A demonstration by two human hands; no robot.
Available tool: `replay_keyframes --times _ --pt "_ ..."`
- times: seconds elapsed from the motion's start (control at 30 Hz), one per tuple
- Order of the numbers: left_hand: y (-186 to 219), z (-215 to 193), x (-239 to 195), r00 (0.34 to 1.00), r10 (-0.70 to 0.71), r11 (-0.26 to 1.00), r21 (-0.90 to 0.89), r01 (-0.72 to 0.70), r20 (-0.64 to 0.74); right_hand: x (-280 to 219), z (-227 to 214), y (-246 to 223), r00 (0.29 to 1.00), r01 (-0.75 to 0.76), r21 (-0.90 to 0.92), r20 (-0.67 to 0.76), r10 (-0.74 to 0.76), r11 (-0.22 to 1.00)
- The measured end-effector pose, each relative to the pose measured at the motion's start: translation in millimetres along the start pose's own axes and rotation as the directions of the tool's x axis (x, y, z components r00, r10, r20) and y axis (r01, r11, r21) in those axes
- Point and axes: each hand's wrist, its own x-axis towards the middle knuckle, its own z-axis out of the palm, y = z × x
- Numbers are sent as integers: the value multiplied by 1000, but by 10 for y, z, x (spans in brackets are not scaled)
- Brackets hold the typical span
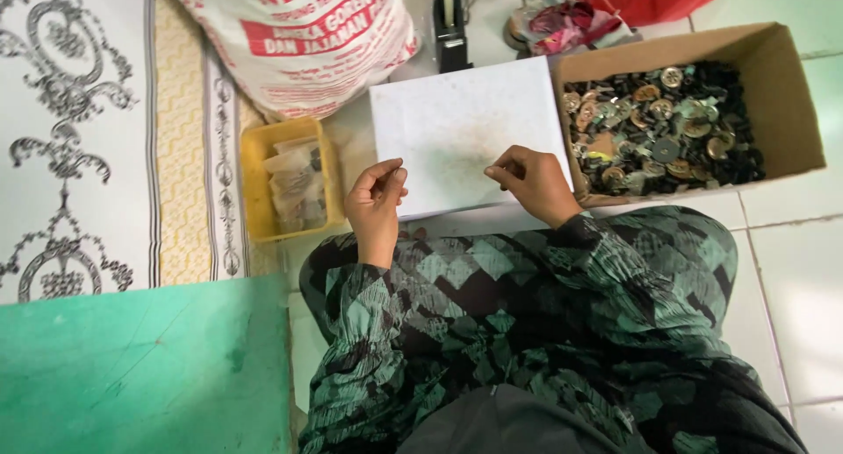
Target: Sorting small metal decorative pieces from a box and packaging them into small plastic bags.
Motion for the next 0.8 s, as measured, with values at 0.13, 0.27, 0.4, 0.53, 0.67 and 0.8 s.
replay_keyframes --times 0.13,0.27,0.4,0.53,0.67,0.8 --pt "298 410 -127 993 -73 995 80 65 93 -90 -268 7 999 38 -20 -28 -38 999" --pt "343 859 -181 985 -12 973 229 -28 171 -83 -664 228 993 29 -45 -116 -35 999" --pt "463 1360 -109 945 94 913 351 -207 314 -27 -1246 589 960 1 -24 -279 -7 1000" --pt "411 1937 106 865 184 808 429 -403 466 63 -1656 1026 859 -94 -33 -508 64 995" --pt "116 2577 356 750 207 612 515 -601 628 187 -1894 1422 848 -162 -146 -527 62 976" --pt "-280 3127 492 618 206 443 491 -750 758 400 -1908 1744 925 -114 -329 -379 -20 937"
